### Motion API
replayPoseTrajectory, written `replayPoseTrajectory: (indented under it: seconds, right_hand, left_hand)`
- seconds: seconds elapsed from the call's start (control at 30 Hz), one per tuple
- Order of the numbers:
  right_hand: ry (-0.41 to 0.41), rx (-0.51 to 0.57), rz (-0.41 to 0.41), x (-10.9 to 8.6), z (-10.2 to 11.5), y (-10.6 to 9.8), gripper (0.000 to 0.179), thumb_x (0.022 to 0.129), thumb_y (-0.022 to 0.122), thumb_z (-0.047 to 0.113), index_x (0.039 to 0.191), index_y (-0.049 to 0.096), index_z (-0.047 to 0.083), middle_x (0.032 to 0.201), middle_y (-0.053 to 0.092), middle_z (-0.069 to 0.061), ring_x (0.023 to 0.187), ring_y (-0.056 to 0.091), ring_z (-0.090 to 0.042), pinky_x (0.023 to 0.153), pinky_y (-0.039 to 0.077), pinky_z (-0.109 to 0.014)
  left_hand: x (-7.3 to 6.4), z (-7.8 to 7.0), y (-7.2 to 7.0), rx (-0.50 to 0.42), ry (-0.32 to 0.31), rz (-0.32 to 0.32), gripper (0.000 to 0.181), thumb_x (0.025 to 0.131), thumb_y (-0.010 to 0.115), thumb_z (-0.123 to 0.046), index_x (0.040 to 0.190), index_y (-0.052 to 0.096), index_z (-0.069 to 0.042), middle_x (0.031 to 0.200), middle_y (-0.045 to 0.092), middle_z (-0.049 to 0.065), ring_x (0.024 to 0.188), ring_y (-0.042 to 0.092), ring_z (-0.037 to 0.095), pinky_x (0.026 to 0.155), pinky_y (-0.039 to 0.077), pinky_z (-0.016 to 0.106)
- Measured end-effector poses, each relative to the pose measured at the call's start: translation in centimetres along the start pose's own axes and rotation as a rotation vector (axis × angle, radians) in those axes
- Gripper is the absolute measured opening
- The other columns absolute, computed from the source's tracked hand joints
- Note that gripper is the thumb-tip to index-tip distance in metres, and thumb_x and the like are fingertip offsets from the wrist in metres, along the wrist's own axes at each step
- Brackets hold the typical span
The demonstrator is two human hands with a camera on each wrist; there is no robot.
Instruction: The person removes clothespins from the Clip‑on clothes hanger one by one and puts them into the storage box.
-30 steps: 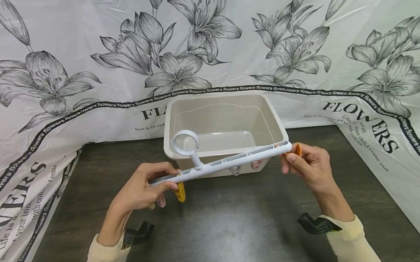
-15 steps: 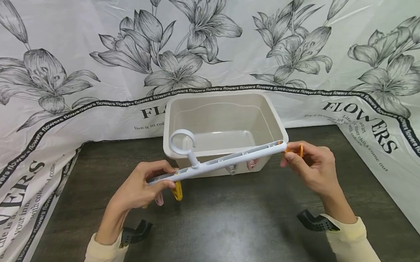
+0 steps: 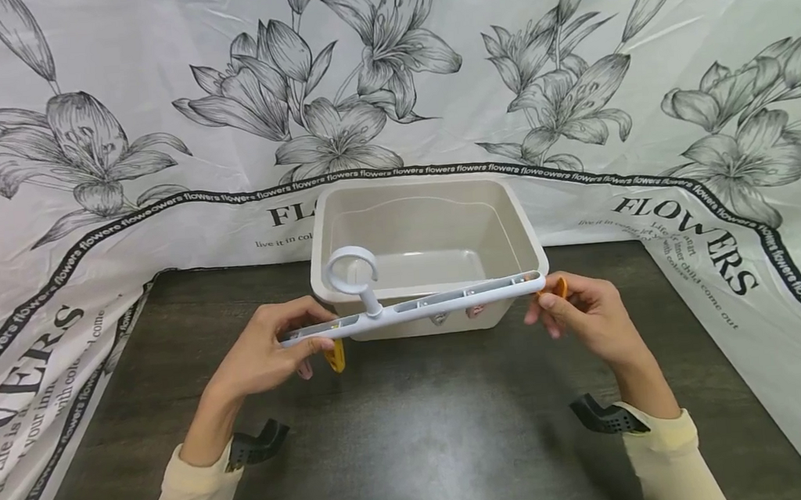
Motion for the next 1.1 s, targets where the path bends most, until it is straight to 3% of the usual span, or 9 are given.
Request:
replayPoseTrajectory:
  seconds: [0.17, 0.33, 0.4, 0.53, 0.73, 0.9, 1.03, 1.1]
  right_hand:
    - [0.003, 0.022, 0.045, -0.1, -0.2, 0.0, 0.017, 0.098, 0.047, -0.020, 0.103, 0.062, -0.013, 0.086, 0.073, -0.012, 0.055, 0.052, -0.019, 0.042, 0.036, -0.035]
    - [0.020, 0.002, 0.060, -0.2, -0.5, -0.5, 0.018, 0.097, 0.049, -0.020, 0.106, 0.062, -0.013, 0.087, 0.074, -0.010, 0.058, 0.053, -0.018, 0.045, 0.041, -0.033]
    - [0.067, -0.059, 0.056, -0.3, -0.8, -0.7, 0.017, 0.098, 0.051, -0.018, 0.107, 0.064, -0.010, 0.087, 0.074, -0.008, 0.059, 0.054, -0.018, 0.047, 0.044, -0.031]
    - [0.161, -0.270, 0.061, -0.6, -1.1, -1.2, 0.016, 0.098, 0.058, -0.012, 0.108, 0.067, -0.003, 0.087, 0.074, -0.004, 0.062, 0.056, -0.016, 0.052, 0.047, -0.029]
    - [0.219, -0.485, 0.105, -1.0, -0.9, -1.8, 0.021, 0.093, 0.069, -0.006, 0.109, 0.073, 0.008, 0.082, 0.073, -0.001, 0.064, 0.060, -0.010, 0.053, 0.048, -0.025]
    - [0.161, -0.577, 0.158, -1.0, -0.2, -1.7, 0.029, 0.086, 0.075, -0.009, 0.110, 0.075, 0.008, 0.085, 0.075, 0.001, 0.075, 0.070, -0.003, 0.063, 0.054, -0.017]
    - [0.059, -0.712, 0.155, -0.7, 1.1, -1.6, 0.036, 0.079, 0.081, -0.010, 0.109, 0.077, 0.011, 0.089, 0.077, 0.001, 0.072, 0.066, 0.002, 0.061, 0.051, -0.011]
    - [0.047, -0.771, 0.135, -0.7, 1.5, -1.9, 0.037, 0.079, 0.083, -0.008, 0.107, 0.078, 0.015, 0.088, 0.077, 0.004, 0.068, 0.060, 0.004, 0.058, 0.048, -0.011]
  left_hand:
    - [-0.1, 0.2, 0.1, -0.014, 0.000, -0.033, 0.025, 0.089, 0.080, -0.010, 0.112, 0.072, -0.013, 0.086, 0.076, 0.010, 0.061, 0.071, 0.019, 0.049, 0.060, 0.042]
    - [-0.4, 0.4, 0.3, -0.015, -0.023, -0.042, 0.024, 0.089, 0.081, -0.012, 0.112, 0.073, -0.014, 0.084, 0.076, 0.011, 0.054, 0.068, 0.030, 0.048, 0.059, 0.041]
    - [-0.6, 0.5, 0.3, -0.013, -0.038, -0.044, 0.024, 0.089, 0.081, -0.013, 0.111, 0.074, -0.014, 0.084, 0.076, 0.010, 0.053, 0.068, 0.033, 0.047, 0.059, 0.039]
    - [-0.9, 0.8, 0.4, 0.006, -0.048, -0.049, 0.023, 0.089, 0.081, -0.014, 0.110, 0.074, -0.015, 0.084, 0.077, 0.009, 0.056, 0.069, 0.027, 0.047, 0.059, 0.042]
    - [-1.2, 1.1, 0.6, 0.036, -0.056, -0.041, 0.022, 0.089, 0.082, -0.017, 0.109, 0.075, -0.018, 0.083, 0.077, 0.006, 0.058, 0.070, 0.026, 0.048, 0.059, 0.043]
    - [-1.4, 0.9, 0.6, 0.065, -0.054, -0.039, 0.021, 0.088, 0.082, -0.018, 0.108, 0.075, -0.019, 0.083, 0.077, 0.004, 0.058, 0.068, 0.026, 0.047, 0.058, 0.040]
    - [-1.5, 0.9, 0.4, 0.074, -0.069, -0.043, 0.020, 0.089, 0.082, -0.018, 0.108, 0.075, -0.021, 0.083, 0.077, 0.004, 0.056, 0.067, 0.029, 0.047, 0.058, 0.040]
    - [-1.5, 1.0, 0.2, 0.071, -0.084, -0.053, 0.021, 0.088, 0.082, -0.017, 0.107, 0.075, -0.022, 0.082, 0.077, 0.004, 0.054, 0.067, 0.032, 0.047, 0.058, 0.041]
Point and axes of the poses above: each hand's wrist, its own x-axis towards the middle knuckle, its own y-axis out of the palm, z = x × y, the point moved 7 cm from there along x, towards the middle knuckle
